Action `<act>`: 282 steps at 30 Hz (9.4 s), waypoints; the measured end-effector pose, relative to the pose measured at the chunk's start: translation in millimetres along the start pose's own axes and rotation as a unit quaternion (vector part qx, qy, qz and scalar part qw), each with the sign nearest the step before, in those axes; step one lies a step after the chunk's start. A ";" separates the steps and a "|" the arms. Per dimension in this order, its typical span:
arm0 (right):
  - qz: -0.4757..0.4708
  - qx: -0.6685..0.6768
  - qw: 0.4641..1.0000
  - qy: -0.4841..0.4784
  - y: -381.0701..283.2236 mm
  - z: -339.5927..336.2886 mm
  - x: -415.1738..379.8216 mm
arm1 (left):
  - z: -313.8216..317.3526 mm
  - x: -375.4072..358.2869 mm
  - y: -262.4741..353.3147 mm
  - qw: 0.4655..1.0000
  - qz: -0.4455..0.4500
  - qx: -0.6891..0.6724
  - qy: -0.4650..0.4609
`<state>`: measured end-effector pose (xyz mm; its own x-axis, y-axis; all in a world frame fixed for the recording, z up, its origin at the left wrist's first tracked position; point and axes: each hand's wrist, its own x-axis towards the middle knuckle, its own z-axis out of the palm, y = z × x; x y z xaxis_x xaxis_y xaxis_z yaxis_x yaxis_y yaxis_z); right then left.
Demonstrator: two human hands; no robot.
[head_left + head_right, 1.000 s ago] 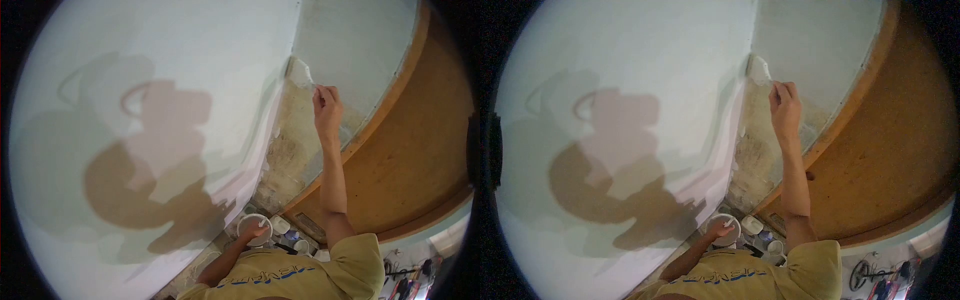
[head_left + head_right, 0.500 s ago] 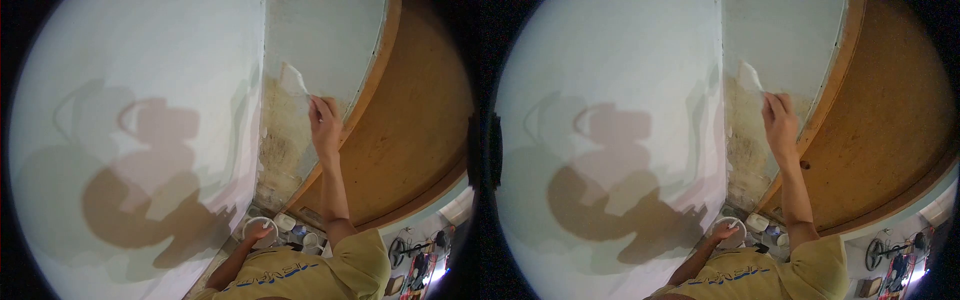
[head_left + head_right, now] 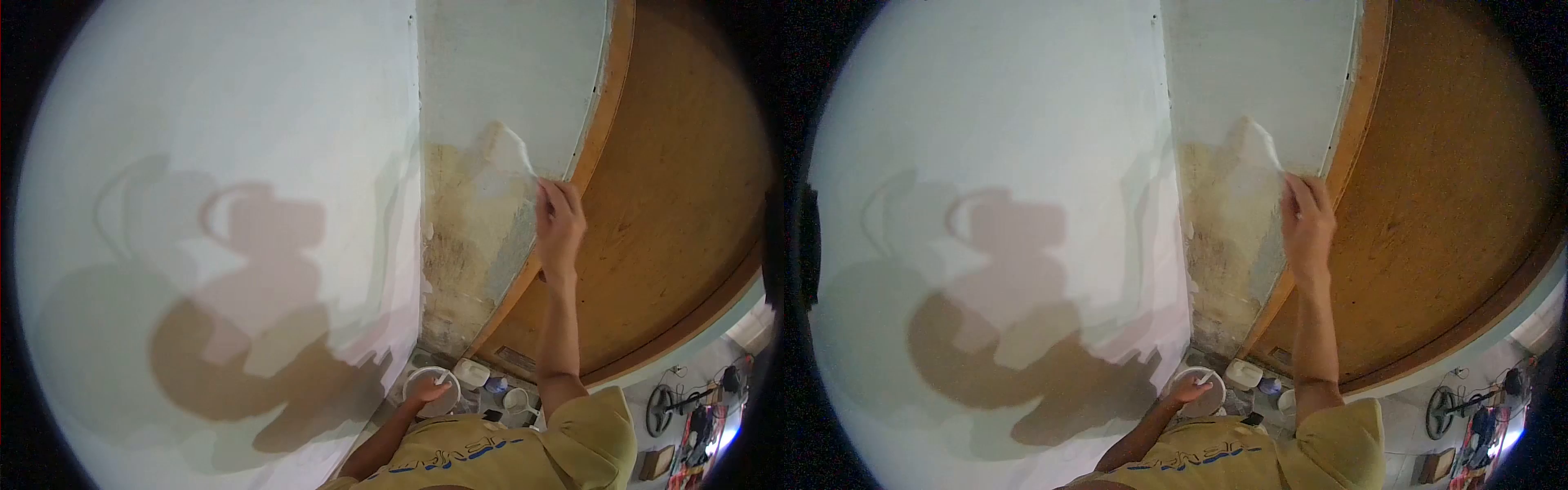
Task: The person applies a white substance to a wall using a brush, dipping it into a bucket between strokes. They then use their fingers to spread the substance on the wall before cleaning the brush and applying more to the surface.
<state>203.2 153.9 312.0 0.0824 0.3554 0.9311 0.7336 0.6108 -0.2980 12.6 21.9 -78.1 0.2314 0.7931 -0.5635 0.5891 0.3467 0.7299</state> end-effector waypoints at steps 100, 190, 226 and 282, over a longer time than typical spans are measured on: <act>-0.058 0.067 0.710 -0.699 42.4 9.0 -319.4 | -70.4 1.1 165.9 0.953 0.182 0.164 0.179; 0.659 0.603 0.416 0.170 74.9 -41.0 -265.3 | -24.4 -11.2 10.3 0.956 0.087 -0.228 0.160; 0.158 0.339 0.926 0.059 11.3 55.7 -54.4 | 1.3 9.3 -46.9 0.985 0.087 0.027 0.145; -0.037 0.383 0.920 0.079 -18.6 73.6 154.2 | -3.2 43.3 -44.6 0.992 0.118 0.012 0.052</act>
<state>152.6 249.4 445.5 0.1937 0.2223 0.9555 0.0557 0.9699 -0.2370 -6.2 42.4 -133.8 0.2852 0.8984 -0.3340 0.5464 0.1339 0.8267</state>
